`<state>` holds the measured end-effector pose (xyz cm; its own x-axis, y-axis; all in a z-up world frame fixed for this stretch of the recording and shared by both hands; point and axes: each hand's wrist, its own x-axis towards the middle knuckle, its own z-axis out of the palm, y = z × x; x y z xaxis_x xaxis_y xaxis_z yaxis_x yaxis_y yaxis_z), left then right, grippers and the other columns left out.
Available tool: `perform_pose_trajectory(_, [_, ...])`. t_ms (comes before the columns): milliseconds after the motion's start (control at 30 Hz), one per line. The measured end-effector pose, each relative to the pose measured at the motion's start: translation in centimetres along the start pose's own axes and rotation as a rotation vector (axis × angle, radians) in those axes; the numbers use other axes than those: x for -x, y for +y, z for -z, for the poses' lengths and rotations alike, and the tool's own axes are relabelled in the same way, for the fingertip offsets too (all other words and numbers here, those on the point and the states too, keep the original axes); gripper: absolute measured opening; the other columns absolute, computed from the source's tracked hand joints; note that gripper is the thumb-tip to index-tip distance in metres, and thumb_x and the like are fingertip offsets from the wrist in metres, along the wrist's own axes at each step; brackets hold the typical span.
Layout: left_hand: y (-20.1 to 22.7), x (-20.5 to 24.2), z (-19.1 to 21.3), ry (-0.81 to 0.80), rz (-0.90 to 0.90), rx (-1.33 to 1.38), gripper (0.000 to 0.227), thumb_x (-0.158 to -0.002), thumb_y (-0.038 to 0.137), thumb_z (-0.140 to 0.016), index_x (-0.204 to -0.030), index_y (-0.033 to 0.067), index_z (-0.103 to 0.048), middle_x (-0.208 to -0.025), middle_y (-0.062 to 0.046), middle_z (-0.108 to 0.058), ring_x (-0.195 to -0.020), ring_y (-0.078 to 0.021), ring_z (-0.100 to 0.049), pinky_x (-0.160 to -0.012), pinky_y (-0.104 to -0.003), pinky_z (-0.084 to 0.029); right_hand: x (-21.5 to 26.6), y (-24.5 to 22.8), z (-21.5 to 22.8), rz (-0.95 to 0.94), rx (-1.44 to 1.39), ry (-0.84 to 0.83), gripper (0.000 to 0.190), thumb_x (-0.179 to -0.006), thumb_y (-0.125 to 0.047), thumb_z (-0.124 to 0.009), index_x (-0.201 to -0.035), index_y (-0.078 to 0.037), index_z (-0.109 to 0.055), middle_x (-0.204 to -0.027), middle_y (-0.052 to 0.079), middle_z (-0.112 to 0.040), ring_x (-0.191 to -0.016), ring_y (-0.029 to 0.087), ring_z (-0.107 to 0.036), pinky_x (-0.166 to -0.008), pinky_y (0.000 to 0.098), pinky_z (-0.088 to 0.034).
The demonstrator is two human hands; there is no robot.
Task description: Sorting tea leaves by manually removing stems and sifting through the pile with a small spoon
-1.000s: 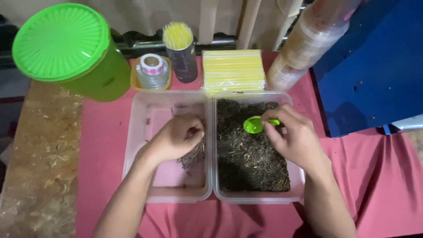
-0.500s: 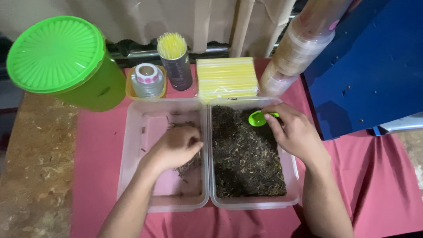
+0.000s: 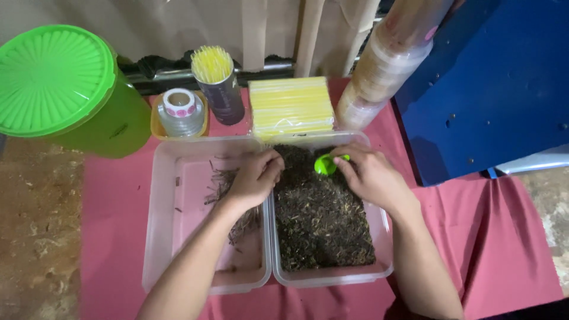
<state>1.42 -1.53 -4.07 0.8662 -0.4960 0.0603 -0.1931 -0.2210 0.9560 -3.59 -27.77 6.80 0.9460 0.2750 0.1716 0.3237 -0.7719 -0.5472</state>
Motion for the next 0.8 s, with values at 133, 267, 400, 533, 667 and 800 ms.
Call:
perform_pose_trajectory(133, [-0.4, -0.3, 0.6, 0.038, 0.019, 0.1, 0.027, -0.113, 0.011, -0.039, -0.109, -0.0013, -0.063, -0.07, -0.012, -0.065, -0.06, -0.0219, -0.069, -0.062, -0.038, -0.06, 0.3, -0.5, -0.2, 0.045, -0.048, -0.024, 0.016, -0.096, -0.012, -0.062, -0.103, -0.006, -0.076, -0.094, 0.02, -0.076, -0.094, 0.046, -0.072, -0.084, 0.0532, -0.056])
perform_pose_trajectory(267, [-2.0, -0.6, 0.5, -0.006, 0.002, 0.1, 0.025, -0.111, 0.008, -0.042, -0.109, -0.0019, -0.065, -0.068, -0.01, -0.066, -0.059, -0.0183, -0.068, -0.06, -0.035, -0.059, 0.9, -1.0, -0.1, 0.133, -0.091, 0.048, 0.014, -0.096, -0.012, -0.063, -0.098, -0.01, -0.077, -0.085, 0.014, -0.076, -0.084, 0.04, -0.074, -0.076, 0.0472, -0.058])
perform_pose_trajectory(400, [-0.7, -0.9, 1.0, -0.011, -0.02, 0.086, 0.015, -0.107, 0.006, -0.053, -0.108, -0.0009, -0.066, -0.068, -0.012, -0.063, -0.058, -0.0201, -0.065, -0.058, -0.038, -0.057, 0.6, -1.2, -0.1, 0.168, -0.052, 0.192, 0.013, -0.096, -0.012, -0.067, -0.103, -0.011, -0.078, -0.083, 0.011, -0.074, -0.081, 0.034, -0.074, -0.074, 0.0416, -0.058])
perform_pose_trajectory(533, [-0.3, -0.1, 0.8, 0.015, -0.002, -0.072, 0.027, -0.082, -0.003, -0.067, -0.104, 0.0059, -0.054, -0.068, -0.007, -0.052, -0.061, -0.0226, -0.056, -0.058, -0.039, -0.047, -0.6, -0.1, -1.5, 0.168, -0.022, 0.195, 0.02, -0.095, -0.014, -0.066, -0.111, -0.01, -0.077, -0.098, 0.013, -0.078, -0.092, 0.036, -0.075, -0.079, 0.0438, -0.059])
perform_pose_trajectory(667, [0.4, 0.6, 0.2, 0.034, 0.035, -0.041, 0.03, -0.081, -0.011, -0.058, -0.101, 0.0073, -0.047, -0.074, 0.002, -0.036, -0.065, -0.0155, -0.041, -0.062, -0.032, -0.039, -1.0, 0.8, -4.1, 0.272, 0.073, 0.12, 0.024, -0.102, -0.015, -0.057, -0.114, -0.004, -0.075, -0.102, 0.02, -0.076, -0.094, 0.035, -0.075, -0.083, 0.0438, -0.061])
perform_pose_trajectory(800, [2.1, 0.5, 0.9, 0.011, -0.005, -0.034, 0.033, -0.079, -0.015, -0.057, -0.099, 0.0078, -0.044, -0.074, 0.004, -0.027, -0.064, -0.0129, -0.037, -0.063, -0.029, -0.035, -1.8, 0.4, -5.7, 0.519, 0.36, 0.153, 0.023, -0.102, -0.015, -0.059, -0.116, -0.006, -0.075, -0.108, 0.012, -0.075, -0.099, 0.026, -0.075, -0.086, 0.0362, -0.06])
